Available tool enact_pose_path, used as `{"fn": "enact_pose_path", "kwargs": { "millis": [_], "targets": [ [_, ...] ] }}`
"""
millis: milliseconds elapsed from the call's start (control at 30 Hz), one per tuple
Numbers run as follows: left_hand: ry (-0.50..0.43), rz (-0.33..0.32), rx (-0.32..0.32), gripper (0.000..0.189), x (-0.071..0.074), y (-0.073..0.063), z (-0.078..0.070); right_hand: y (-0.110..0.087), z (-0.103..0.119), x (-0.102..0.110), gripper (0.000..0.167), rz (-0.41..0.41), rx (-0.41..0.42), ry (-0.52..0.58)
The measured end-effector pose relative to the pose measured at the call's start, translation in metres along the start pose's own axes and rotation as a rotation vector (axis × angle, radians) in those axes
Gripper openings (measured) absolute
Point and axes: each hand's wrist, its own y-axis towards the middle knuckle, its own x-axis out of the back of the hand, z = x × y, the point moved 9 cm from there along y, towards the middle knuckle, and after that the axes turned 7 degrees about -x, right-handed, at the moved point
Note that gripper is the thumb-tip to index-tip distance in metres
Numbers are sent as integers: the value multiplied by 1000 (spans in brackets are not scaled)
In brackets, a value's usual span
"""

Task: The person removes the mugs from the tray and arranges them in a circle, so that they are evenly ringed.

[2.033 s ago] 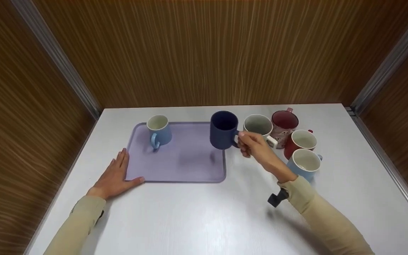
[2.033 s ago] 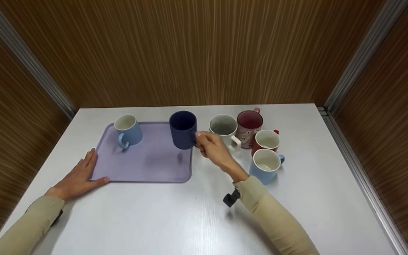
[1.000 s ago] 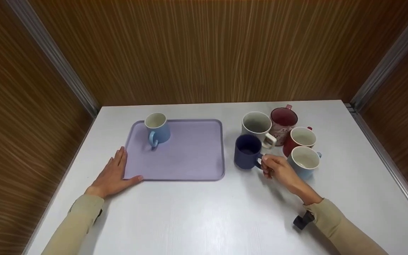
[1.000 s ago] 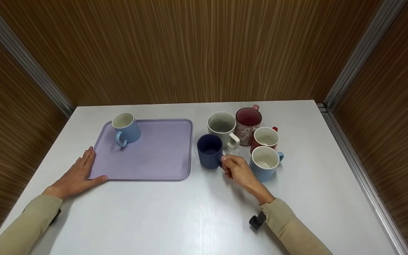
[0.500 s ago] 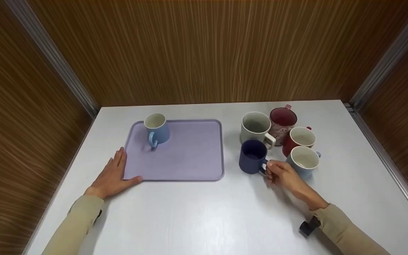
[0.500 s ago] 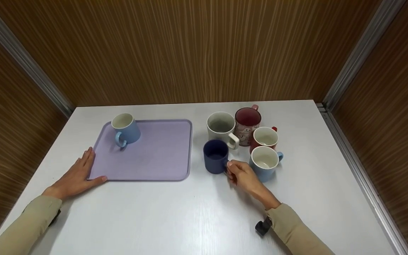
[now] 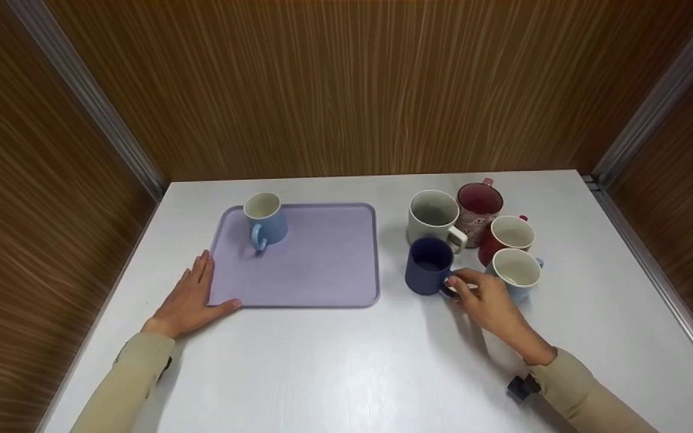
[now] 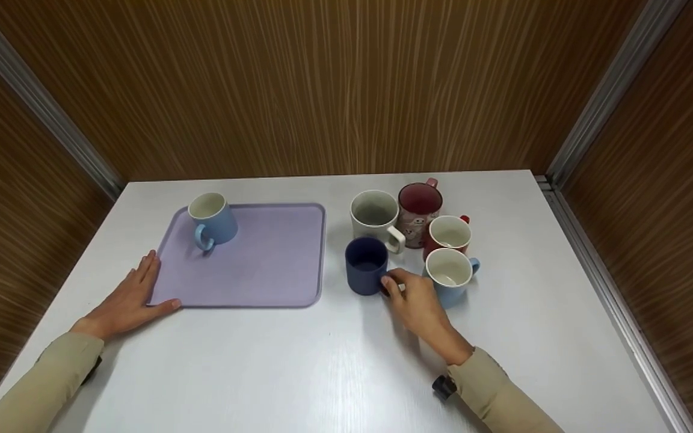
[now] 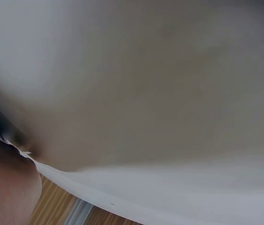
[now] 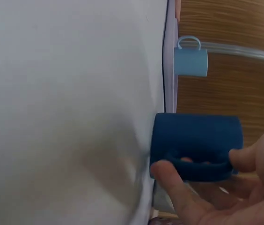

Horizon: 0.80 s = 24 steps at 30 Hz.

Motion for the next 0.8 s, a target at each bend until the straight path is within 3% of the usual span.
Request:
{"fn": "enact_pose_path", "kwargs": {
  "millis": [167,300,500,800],
  "targets": [
    [-3,-6,3,127,1,0,0,-1,12,4,15,-123,71,-168],
    [-3,-5,2,127,0,-1,0,2,14,4,21,-158,93,-186],
    [2,-5,-1,127,1,0,0,8,7,5,25,-190,67,-88],
    [-2,4,-1,128,0,0,0,14,-15,0,17,-256,-94,156]
  ]
}}
